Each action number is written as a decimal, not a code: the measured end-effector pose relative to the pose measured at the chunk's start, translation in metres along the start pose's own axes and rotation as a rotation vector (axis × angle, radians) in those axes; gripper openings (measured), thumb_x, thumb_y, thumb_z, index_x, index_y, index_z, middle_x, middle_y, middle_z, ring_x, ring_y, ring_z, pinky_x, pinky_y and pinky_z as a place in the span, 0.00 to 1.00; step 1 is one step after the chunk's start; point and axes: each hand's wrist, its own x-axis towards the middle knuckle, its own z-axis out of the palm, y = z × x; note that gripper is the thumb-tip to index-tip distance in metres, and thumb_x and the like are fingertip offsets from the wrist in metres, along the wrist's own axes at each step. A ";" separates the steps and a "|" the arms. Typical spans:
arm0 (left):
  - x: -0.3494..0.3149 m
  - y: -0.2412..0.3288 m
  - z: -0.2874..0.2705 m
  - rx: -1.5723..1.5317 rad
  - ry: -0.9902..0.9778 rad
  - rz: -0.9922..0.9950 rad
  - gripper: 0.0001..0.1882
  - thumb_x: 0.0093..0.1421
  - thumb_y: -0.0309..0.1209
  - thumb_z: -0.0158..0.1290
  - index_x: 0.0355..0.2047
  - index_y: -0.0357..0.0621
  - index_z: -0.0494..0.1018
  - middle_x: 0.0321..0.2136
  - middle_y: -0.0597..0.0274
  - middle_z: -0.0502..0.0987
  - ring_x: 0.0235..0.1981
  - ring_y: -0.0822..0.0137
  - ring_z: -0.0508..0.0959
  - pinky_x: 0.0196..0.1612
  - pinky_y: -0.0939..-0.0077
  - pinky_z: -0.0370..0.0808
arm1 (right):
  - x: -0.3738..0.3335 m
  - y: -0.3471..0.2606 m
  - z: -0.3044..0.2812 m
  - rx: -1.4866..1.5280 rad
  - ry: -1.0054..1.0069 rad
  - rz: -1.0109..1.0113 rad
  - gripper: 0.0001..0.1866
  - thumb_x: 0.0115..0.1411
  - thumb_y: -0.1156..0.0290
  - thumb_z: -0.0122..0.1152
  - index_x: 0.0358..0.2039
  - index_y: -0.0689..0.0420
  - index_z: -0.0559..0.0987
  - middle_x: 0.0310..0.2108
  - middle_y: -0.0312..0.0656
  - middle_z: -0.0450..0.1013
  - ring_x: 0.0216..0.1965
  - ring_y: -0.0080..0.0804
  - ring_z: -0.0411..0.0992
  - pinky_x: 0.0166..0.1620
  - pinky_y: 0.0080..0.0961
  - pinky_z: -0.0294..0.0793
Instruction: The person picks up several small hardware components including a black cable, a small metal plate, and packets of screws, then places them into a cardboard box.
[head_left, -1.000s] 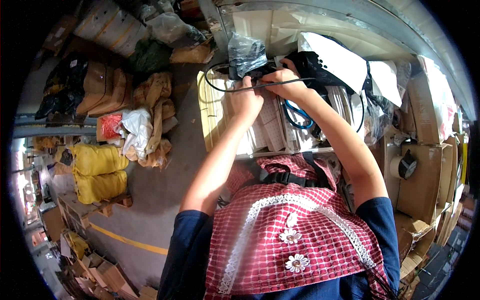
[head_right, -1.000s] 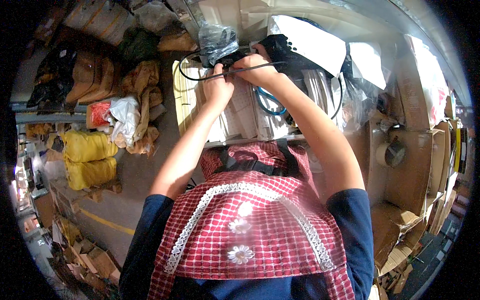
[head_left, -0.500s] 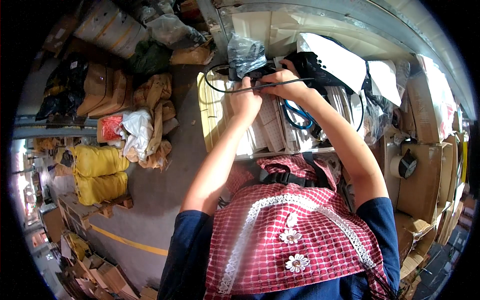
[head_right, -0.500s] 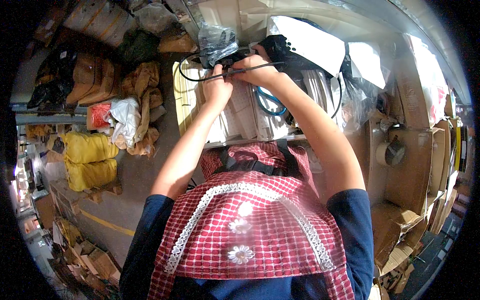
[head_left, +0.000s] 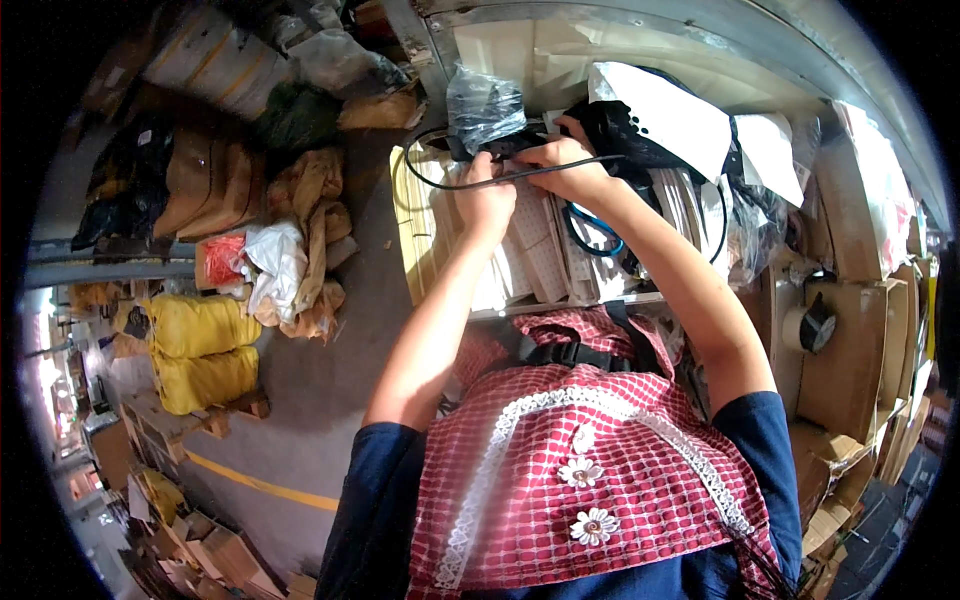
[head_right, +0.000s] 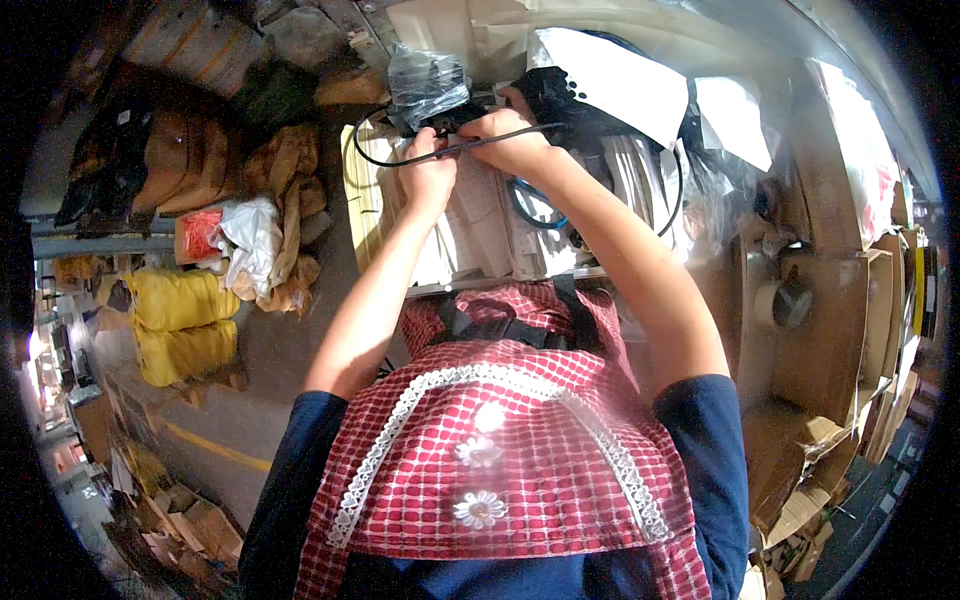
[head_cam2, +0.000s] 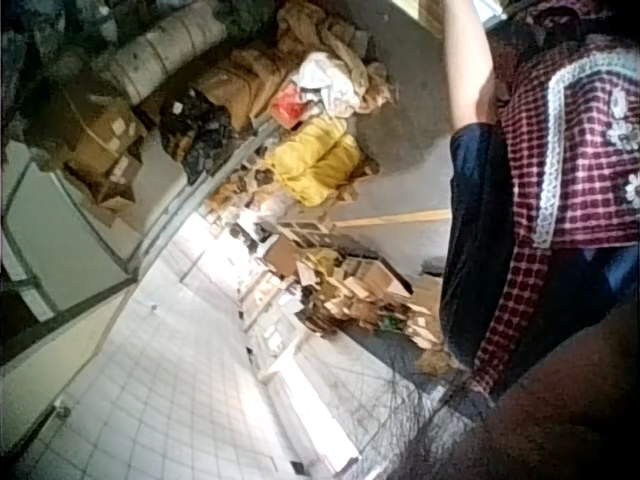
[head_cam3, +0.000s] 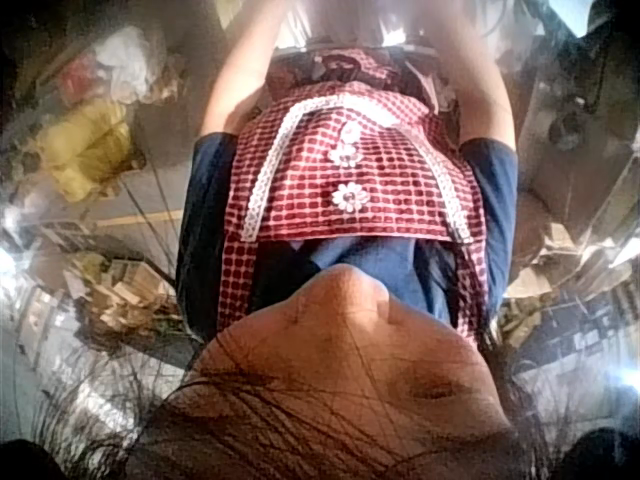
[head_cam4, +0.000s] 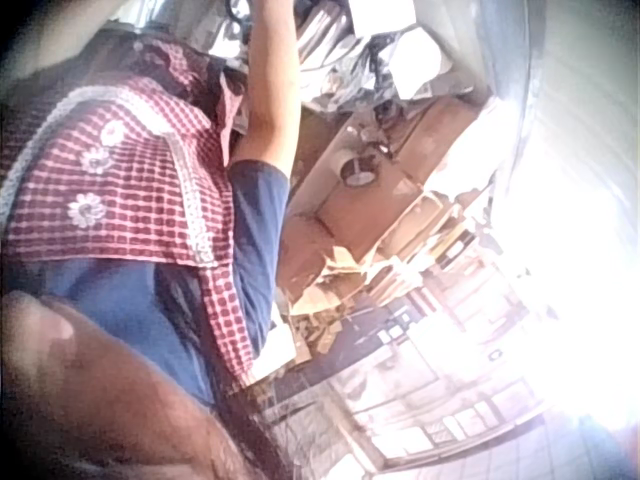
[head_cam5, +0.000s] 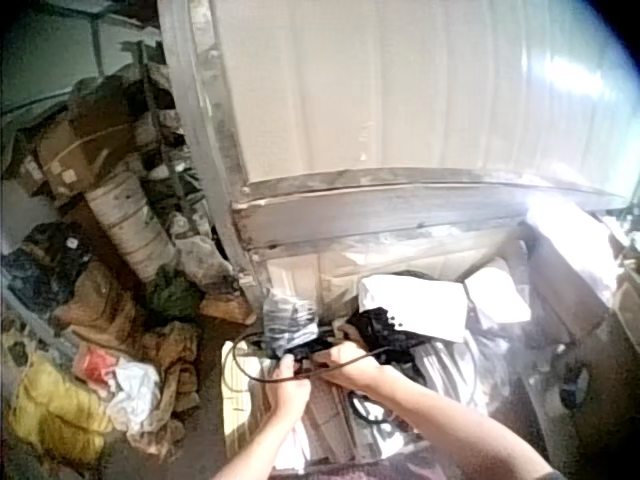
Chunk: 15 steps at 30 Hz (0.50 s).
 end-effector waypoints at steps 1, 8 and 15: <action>0.000 0.001 -0.001 -0.016 -0.043 -0.040 0.08 0.56 0.28 0.58 0.35 0.41 0.74 0.27 0.51 0.82 0.32 0.48 0.82 0.34 0.58 0.75 | 0.001 -0.001 0.000 -0.004 -0.016 0.013 0.10 0.53 0.65 0.63 0.37 0.48 0.85 0.26 0.47 0.80 0.34 0.46 0.79 0.66 0.50 0.52; 0.002 0.022 -0.009 -0.142 -0.109 -0.147 0.04 0.54 0.24 0.54 0.31 0.40 0.76 0.26 0.53 0.82 0.32 0.52 0.82 0.37 0.60 0.76 | 0.003 0.004 0.012 -0.025 0.052 0.012 0.07 0.53 0.68 0.62 0.32 0.47 0.85 0.25 0.47 0.79 0.33 0.45 0.79 0.66 0.50 0.52; 0.003 0.025 -0.016 -0.184 -0.136 -0.166 0.08 0.53 0.22 0.54 0.35 0.40 0.77 0.28 0.54 0.83 0.33 0.54 0.83 0.38 0.63 0.76 | 0.008 0.003 0.015 -0.035 0.049 0.022 0.05 0.53 0.68 0.62 0.29 0.48 0.85 0.24 0.46 0.79 0.32 0.46 0.79 0.66 0.48 0.51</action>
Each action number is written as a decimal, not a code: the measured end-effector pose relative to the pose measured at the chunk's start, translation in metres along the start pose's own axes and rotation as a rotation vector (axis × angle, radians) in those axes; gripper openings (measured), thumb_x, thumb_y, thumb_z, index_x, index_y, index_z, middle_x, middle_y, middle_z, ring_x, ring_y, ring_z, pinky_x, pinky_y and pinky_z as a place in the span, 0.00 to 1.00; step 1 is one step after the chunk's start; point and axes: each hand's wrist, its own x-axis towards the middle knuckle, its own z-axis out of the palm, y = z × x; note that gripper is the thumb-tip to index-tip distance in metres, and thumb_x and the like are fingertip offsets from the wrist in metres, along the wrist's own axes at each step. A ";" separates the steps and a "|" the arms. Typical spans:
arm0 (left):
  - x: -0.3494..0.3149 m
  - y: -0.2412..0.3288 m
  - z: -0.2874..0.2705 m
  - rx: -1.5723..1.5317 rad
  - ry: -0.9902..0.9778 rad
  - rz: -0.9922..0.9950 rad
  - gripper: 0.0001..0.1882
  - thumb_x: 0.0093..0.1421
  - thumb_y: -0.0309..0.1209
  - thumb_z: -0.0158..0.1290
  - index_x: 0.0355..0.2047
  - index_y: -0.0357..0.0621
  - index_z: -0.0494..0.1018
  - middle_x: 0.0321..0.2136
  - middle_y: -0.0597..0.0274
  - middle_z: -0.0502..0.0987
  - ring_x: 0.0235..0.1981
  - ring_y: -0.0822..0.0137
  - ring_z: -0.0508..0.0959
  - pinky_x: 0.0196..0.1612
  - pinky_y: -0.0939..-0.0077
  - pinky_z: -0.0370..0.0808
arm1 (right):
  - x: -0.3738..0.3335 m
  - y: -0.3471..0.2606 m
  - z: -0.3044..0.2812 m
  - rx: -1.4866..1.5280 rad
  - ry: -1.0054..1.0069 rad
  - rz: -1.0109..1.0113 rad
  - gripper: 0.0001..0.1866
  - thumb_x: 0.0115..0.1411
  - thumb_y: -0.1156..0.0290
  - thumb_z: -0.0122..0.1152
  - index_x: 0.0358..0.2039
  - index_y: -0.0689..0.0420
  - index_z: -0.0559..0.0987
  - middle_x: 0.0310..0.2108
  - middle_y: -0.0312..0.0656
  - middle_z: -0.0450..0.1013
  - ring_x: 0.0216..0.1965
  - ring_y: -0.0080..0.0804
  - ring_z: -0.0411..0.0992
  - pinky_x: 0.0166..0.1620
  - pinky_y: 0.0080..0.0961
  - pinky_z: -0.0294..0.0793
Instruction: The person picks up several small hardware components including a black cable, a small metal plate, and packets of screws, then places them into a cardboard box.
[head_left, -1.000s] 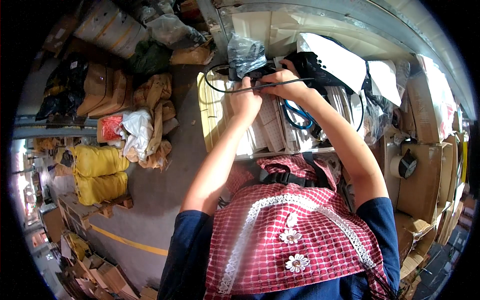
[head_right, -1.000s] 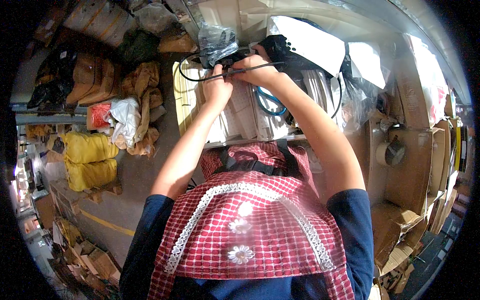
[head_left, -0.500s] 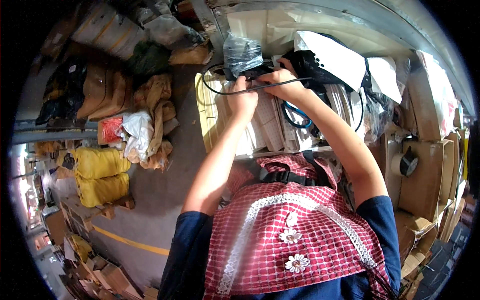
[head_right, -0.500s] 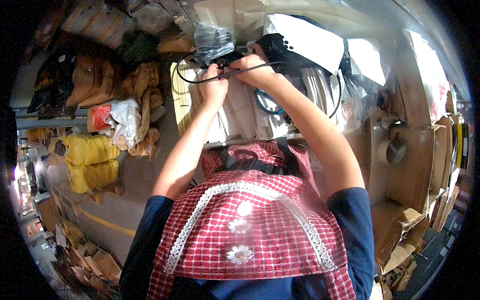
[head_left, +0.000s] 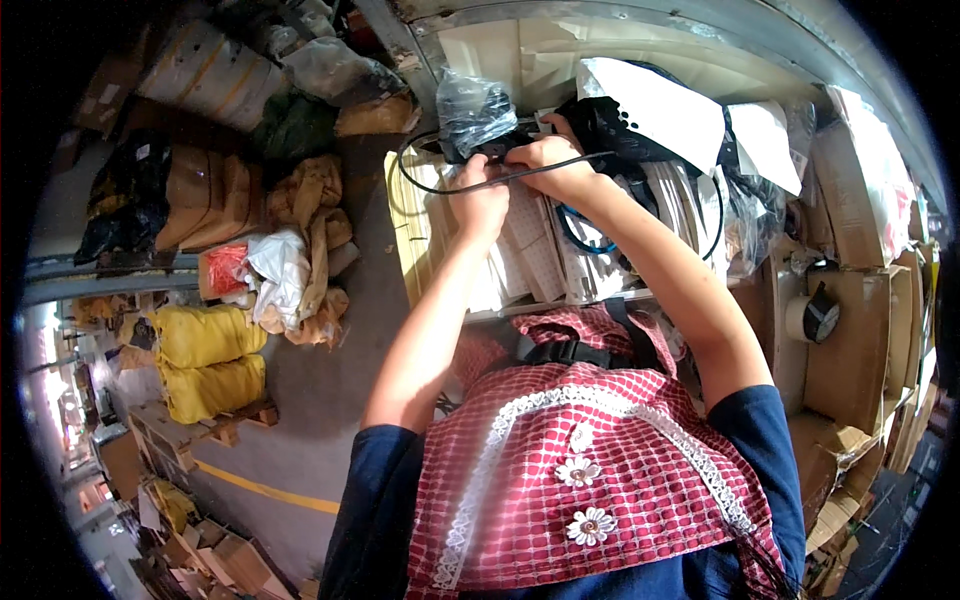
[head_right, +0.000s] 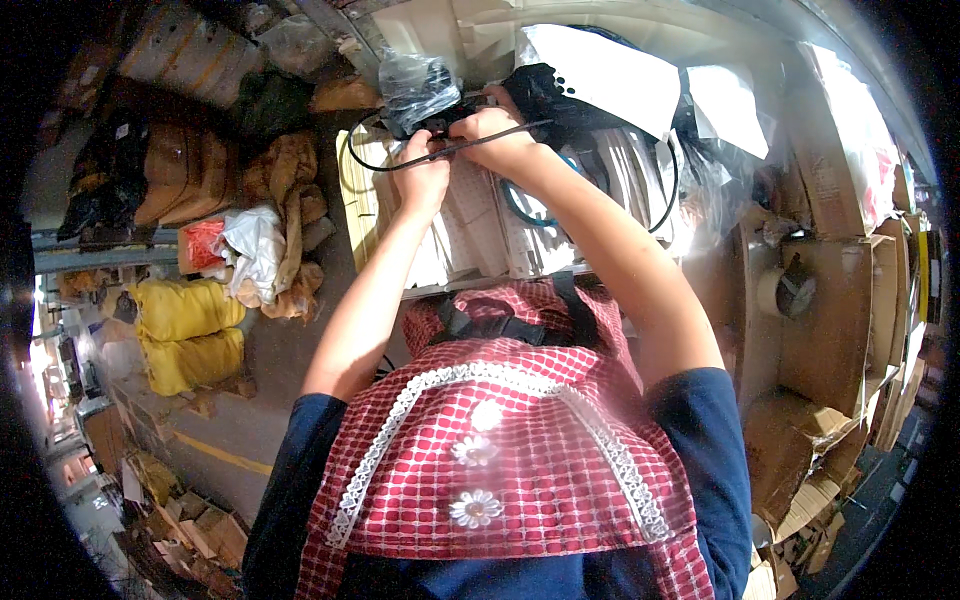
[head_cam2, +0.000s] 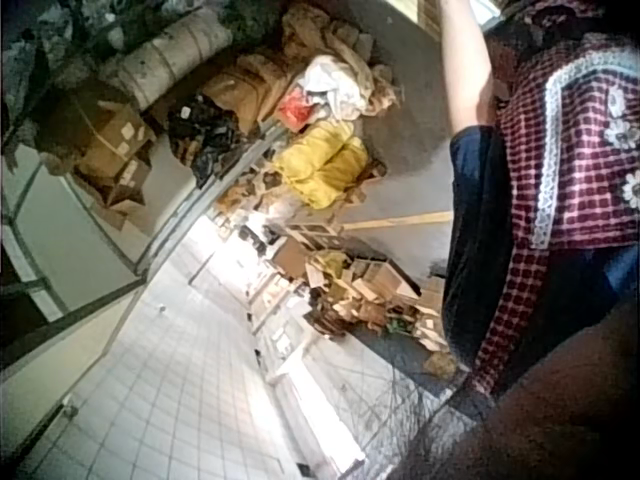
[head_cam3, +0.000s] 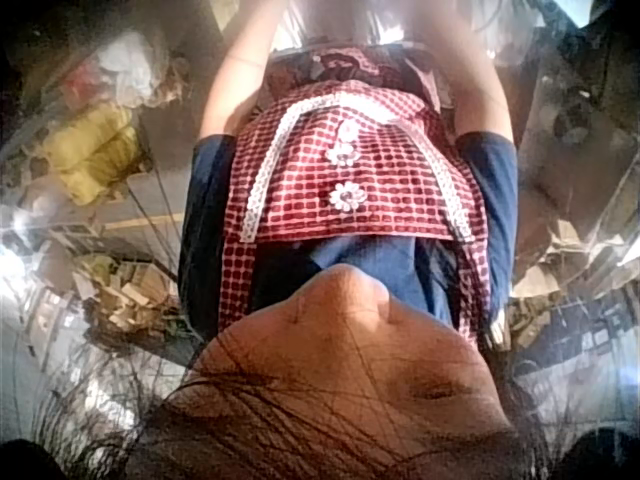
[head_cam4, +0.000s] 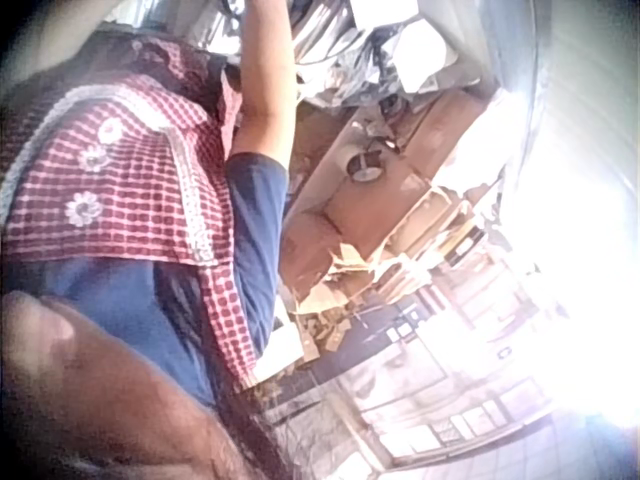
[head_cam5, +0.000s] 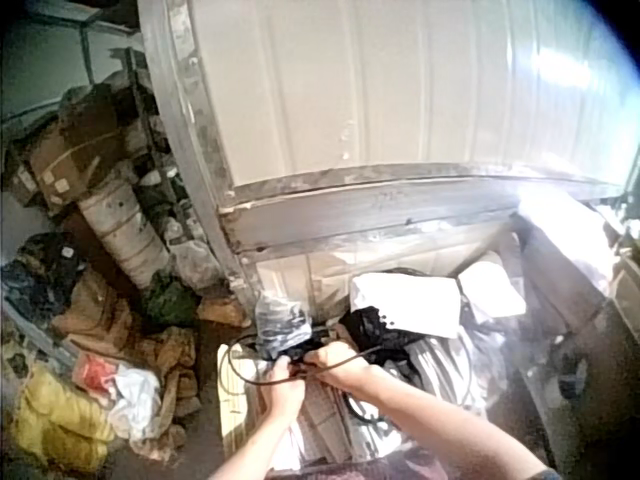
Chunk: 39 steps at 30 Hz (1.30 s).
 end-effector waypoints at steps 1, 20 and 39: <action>0.000 0.000 0.000 -0.006 -0.003 -0.002 0.08 0.53 0.22 0.54 0.35 0.40 0.77 0.28 0.54 0.83 0.33 0.54 0.83 0.39 0.63 0.76 | 0.000 -0.001 -0.002 0.002 -0.005 -0.004 0.05 0.53 0.68 0.62 0.29 0.48 0.84 0.23 0.46 0.79 0.32 0.46 0.79 0.66 0.48 0.52; -0.017 -0.025 -0.011 0.244 0.053 0.245 0.20 0.61 0.26 0.56 0.54 0.44 0.71 0.41 0.55 0.83 0.41 0.57 0.84 0.44 0.65 0.79 | -0.018 0.027 -0.020 0.072 -0.012 -0.090 0.08 0.54 0.69 0.64 0.35 0.51 0.85 0.26 0.43 0.80 0.34 0.41 0.79 0.68 0.45 0.54; -0.051 0.050 -0.055 -0.376 -0.992 -0.158 0.26 0.56 0.23 0.52 0.57 0.36 0.70 0.50 0.57 0.80 0.48 0.70 0.77 0.53 0.72 0.74 | -0.146 -0.074 -0.117 1.028 -0.224 0.682 0.10 0.63 0.69 0.62 0.40 0.62 0.81 0.23 0.41 0.78 0.24 0.22 0.77 0.30 0.25 0.76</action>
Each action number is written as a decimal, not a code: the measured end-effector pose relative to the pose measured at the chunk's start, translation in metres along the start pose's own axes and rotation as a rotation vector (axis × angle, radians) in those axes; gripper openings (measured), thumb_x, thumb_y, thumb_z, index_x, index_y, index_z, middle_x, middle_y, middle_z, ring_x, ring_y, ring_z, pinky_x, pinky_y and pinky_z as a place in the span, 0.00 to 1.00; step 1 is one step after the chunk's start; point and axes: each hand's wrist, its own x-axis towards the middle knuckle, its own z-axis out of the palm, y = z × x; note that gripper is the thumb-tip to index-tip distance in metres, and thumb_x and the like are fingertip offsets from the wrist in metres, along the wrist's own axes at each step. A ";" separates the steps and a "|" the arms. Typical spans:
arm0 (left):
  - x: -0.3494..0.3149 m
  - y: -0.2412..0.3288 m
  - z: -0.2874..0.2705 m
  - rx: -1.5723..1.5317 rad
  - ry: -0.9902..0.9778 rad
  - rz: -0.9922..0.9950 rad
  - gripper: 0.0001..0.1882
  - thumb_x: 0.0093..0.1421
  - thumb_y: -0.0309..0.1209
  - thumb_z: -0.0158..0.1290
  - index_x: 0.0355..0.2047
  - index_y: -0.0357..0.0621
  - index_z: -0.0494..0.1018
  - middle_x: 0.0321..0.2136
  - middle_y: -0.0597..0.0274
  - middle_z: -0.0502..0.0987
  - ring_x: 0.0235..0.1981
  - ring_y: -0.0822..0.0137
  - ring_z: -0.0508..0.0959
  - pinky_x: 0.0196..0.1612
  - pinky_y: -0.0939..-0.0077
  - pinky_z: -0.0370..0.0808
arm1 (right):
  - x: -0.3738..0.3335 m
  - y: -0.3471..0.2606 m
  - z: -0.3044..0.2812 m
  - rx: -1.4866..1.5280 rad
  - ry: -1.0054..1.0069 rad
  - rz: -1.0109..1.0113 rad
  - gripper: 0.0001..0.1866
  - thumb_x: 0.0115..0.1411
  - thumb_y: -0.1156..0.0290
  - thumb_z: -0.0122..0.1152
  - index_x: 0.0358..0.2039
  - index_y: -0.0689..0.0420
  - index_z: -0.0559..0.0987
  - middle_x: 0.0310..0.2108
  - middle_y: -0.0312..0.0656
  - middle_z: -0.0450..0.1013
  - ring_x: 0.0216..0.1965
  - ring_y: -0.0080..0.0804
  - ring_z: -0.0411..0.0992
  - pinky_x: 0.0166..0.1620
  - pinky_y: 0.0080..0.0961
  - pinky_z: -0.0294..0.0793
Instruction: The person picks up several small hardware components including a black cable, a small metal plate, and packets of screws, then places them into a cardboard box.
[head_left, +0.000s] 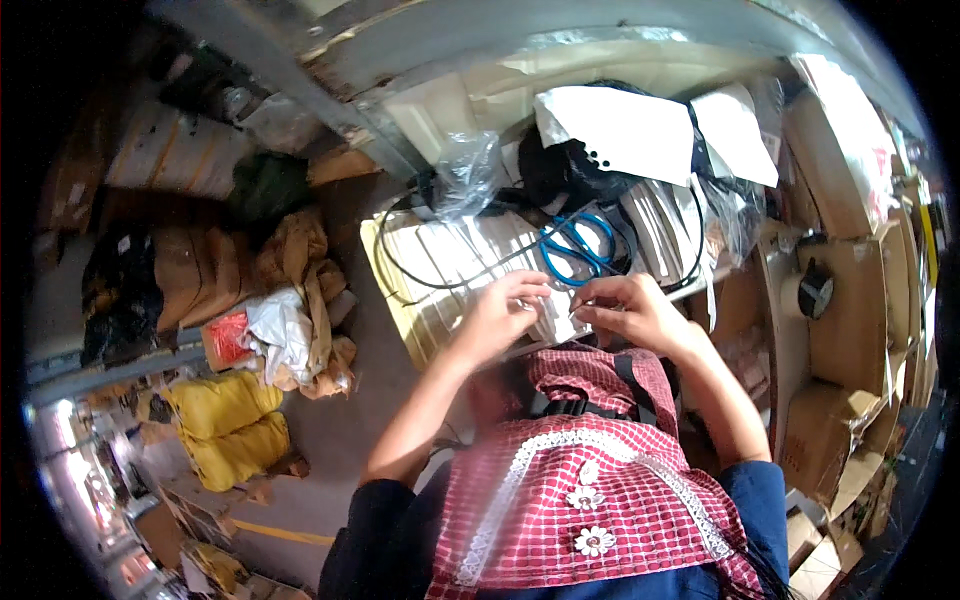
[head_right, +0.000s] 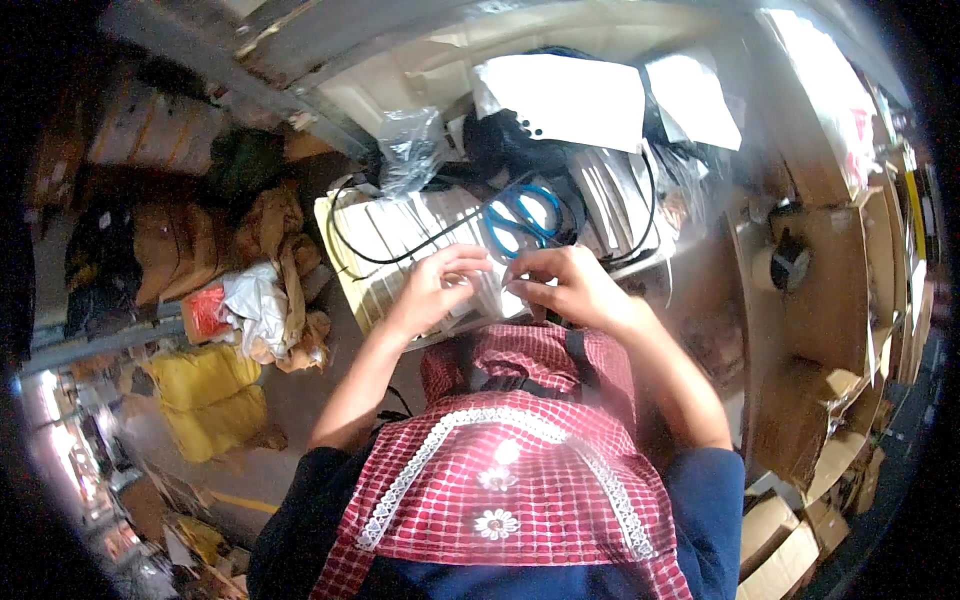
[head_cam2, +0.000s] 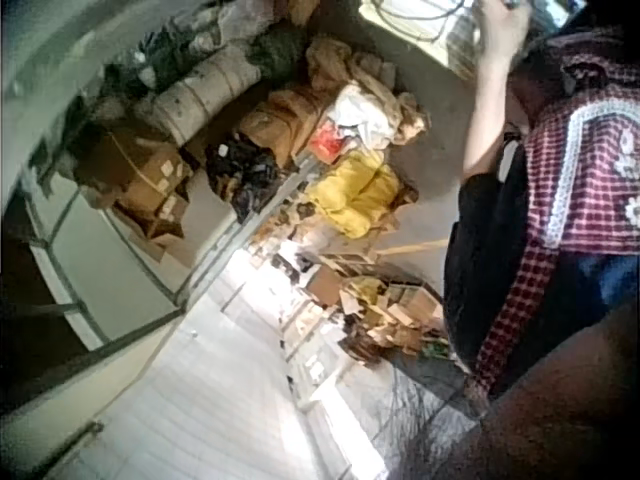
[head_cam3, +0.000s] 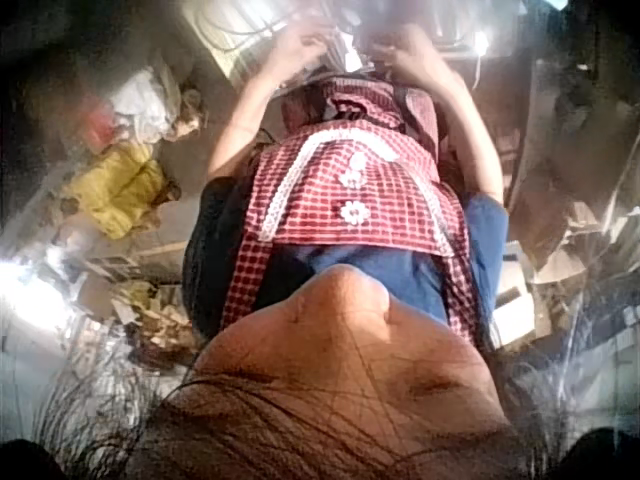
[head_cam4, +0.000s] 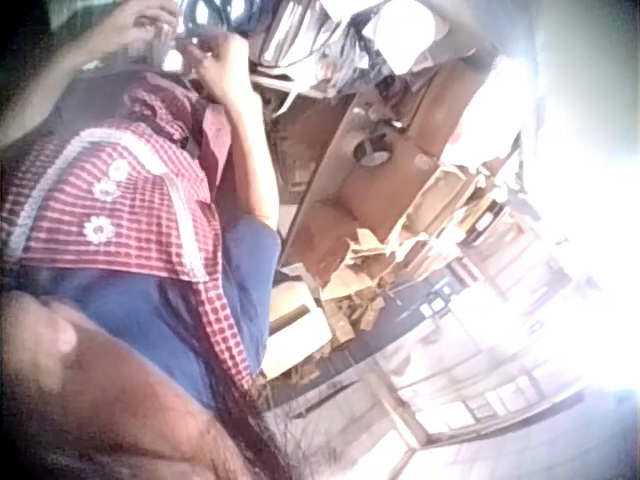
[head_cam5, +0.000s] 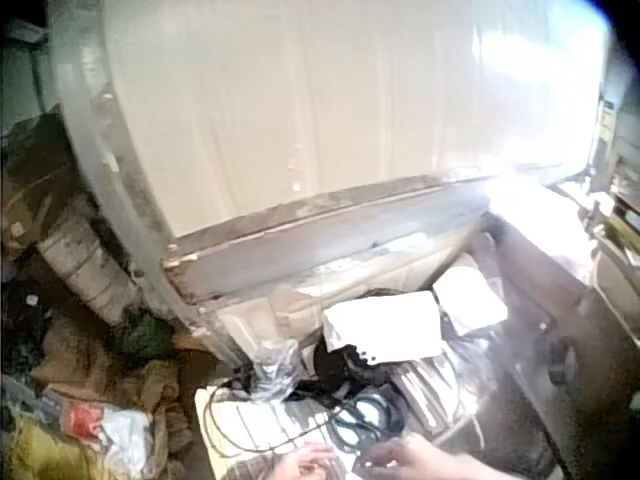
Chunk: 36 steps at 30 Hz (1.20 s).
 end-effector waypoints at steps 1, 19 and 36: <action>0.002 0.009 0.009 -0.036 -0.051 -0.015 0.27 0.55 0.23 0.51 0.58 0.36 0.69 0.50 0.57 0.80 0.49 0.69 0.77 0.54 0.72 0.74 | -0.015 -0.004 0.009 0.069 0.143 -0.002 0.09 0.64 0.70 0.61 0.40 0.63 0.80 0.24 0.42 0.78 0.23 0.21 0.77 0.28 0.25 0.75; -0.024 0.051 0.159 -0.146 -0.137 0.145 0.33 0.58 0.24 0.59 0.63 0.39 0.62 0.54 0.52 0.75 0.53 0.65 0.74 0.56 0.71 0.70 | -0.158 0.035 0.075 -0.793 0.939 -0.658 0.19 0.42 0.77 0.68 0.39 0.60 0.80 0.28 0.36 0.76 0.33 0.32 0.76 0.55 0.37 0.70; -0.120 -0.020 0.059 0.100 0.475 0.134 0.30 0.59 0.27 0.58 0.61 0.35 0.65 0.59 0.50 0.72 0.58 0.61 0.72 0.61 0.67 0.66 | 0.013 0.088 0.113 -0.607 0.710 -0.647 0.18 0.57 0.71 0.59 0.49 0.56 0.77 0.44 0.47 0.72 0.47 0.49 0.69 0.51 0.43 0.69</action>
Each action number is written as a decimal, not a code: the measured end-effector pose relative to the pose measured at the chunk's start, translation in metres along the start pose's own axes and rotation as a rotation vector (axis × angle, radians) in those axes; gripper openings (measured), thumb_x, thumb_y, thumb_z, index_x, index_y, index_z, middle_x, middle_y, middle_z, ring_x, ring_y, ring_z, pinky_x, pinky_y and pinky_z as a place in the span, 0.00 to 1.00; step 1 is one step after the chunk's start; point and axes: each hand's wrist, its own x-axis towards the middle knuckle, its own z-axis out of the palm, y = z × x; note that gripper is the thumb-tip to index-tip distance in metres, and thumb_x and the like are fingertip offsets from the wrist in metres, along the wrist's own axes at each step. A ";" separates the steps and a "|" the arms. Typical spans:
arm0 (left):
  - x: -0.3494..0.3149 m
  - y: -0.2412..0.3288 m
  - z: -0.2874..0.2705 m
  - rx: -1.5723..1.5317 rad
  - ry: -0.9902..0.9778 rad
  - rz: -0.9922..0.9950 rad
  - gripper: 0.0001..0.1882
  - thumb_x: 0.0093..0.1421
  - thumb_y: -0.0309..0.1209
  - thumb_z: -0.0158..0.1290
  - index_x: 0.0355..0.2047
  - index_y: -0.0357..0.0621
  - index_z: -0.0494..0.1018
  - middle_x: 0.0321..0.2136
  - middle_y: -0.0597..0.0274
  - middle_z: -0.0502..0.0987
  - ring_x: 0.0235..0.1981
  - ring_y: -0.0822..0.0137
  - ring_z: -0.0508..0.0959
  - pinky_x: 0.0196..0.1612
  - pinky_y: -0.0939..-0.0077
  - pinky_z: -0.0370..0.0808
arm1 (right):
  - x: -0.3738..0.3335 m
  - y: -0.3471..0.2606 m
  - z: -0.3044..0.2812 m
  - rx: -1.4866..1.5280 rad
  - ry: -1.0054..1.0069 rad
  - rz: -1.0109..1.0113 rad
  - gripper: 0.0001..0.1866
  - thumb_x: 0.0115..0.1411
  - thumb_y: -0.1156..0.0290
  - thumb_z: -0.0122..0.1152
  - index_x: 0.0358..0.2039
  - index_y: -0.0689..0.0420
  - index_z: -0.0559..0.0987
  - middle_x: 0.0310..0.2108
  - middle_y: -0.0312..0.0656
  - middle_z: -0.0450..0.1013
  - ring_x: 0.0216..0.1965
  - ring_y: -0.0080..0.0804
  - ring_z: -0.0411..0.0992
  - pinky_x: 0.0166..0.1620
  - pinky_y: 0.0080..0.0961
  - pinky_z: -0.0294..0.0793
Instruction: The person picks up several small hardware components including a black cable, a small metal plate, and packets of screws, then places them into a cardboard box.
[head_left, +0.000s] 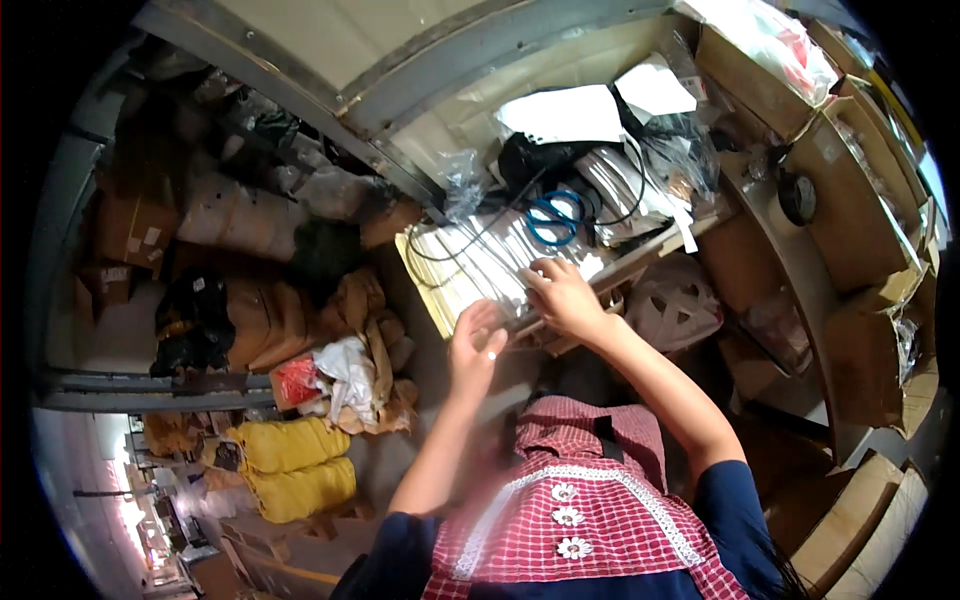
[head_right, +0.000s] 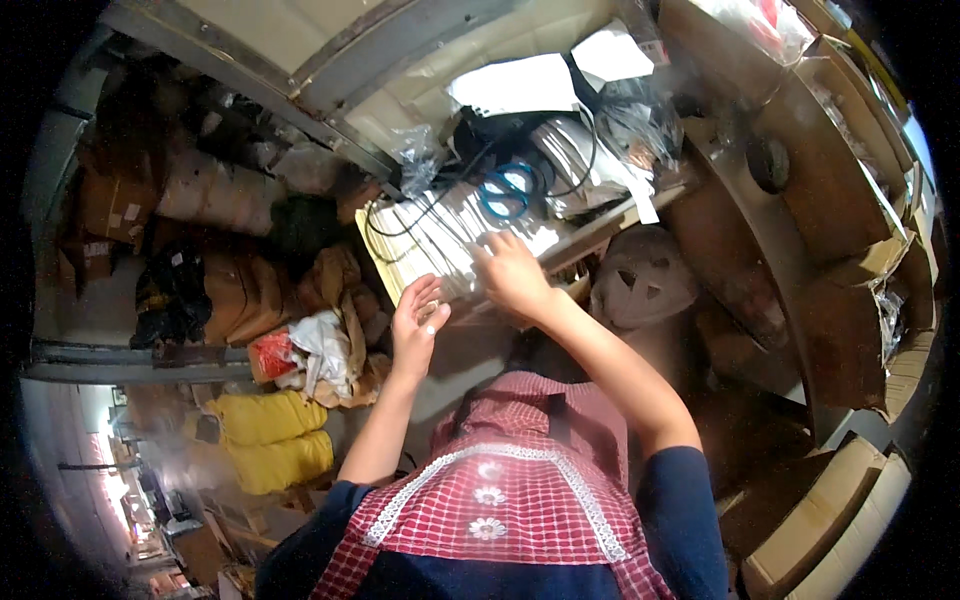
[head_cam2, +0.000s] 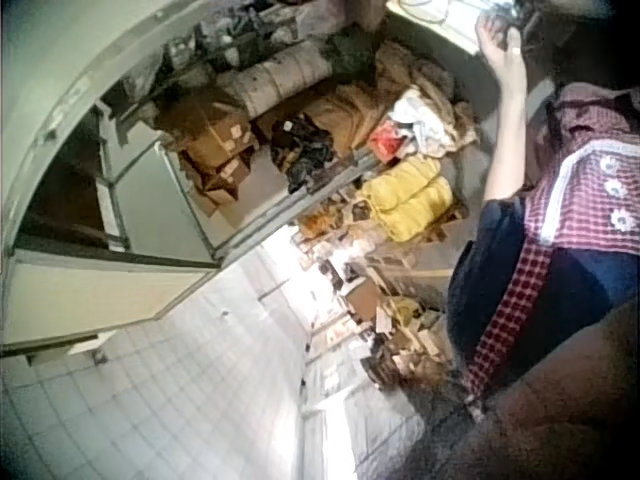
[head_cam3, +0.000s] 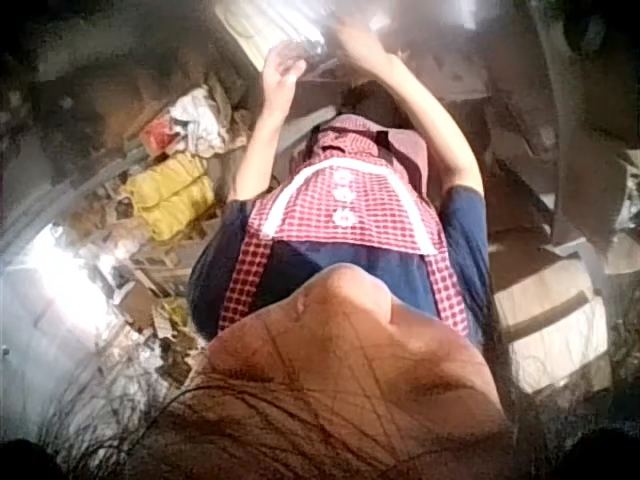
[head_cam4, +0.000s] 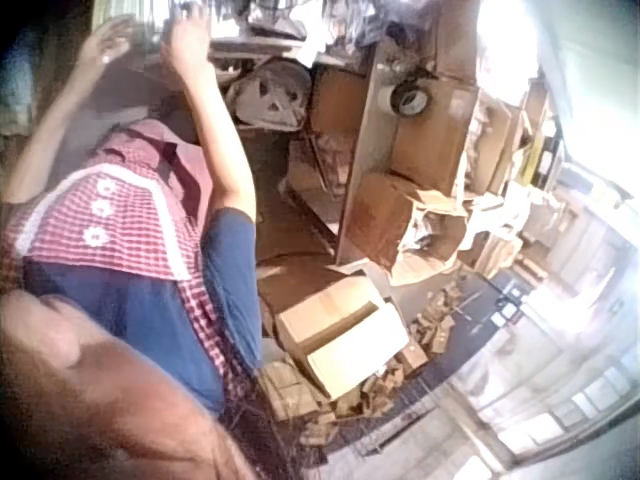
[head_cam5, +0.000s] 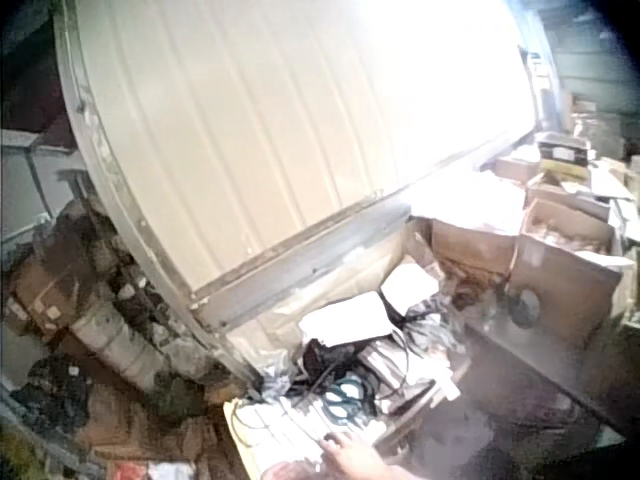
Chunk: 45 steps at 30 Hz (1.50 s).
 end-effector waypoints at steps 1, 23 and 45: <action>0.003 -0.001 -0.008 0.019 0.016 0.006 0.30 0.59 0.28 0.58 0.61 0.35 0.65 0.59 0.50 0.71 0.58 0.60 0.71 0.61 0.66 0.66 | 0.015 0.011 0.027 -0.093 -0.031 0.011 0.16 0.57 0.68 0.60 0.46 0.55 0.77 0.43 0.47 0.72 0.48 0.47 0.69 0.49 0.43 0.71; 0.249 -0.042 -0.116 0.236 -0.228 0.367 0.23 0.57 0.23 0.61 0.53 0.42 0.69 0.40 0.53 0.79 0.33 0.58 0.80 0.37 0.68 0.76 | 0.104 0.022 0.128 -0.292 -0.025 0.237 0.24 0.55 0.62 0.67 0.52 0.54 0.77 0.50 0.51 0.70 0.47 0.54 0.70 0.51 0.48 0.70; 0.267 -0.042 -0.120 0.028 -0.461 0.199 0.16 0.62 0.18 0.55 0.51 0.38 0.70 0.36 0.62 0.76 0.29 0.77 0.75 0.33 0.81 0.75 | 0.090 0.023 0.123 -0.268 0.243 0.236 0.19 0.44 0.70 0.65 0.41 0.54 0.80 0.34 0.43 0.70 0.43 0.47 0.70 0.46 0.46 0.69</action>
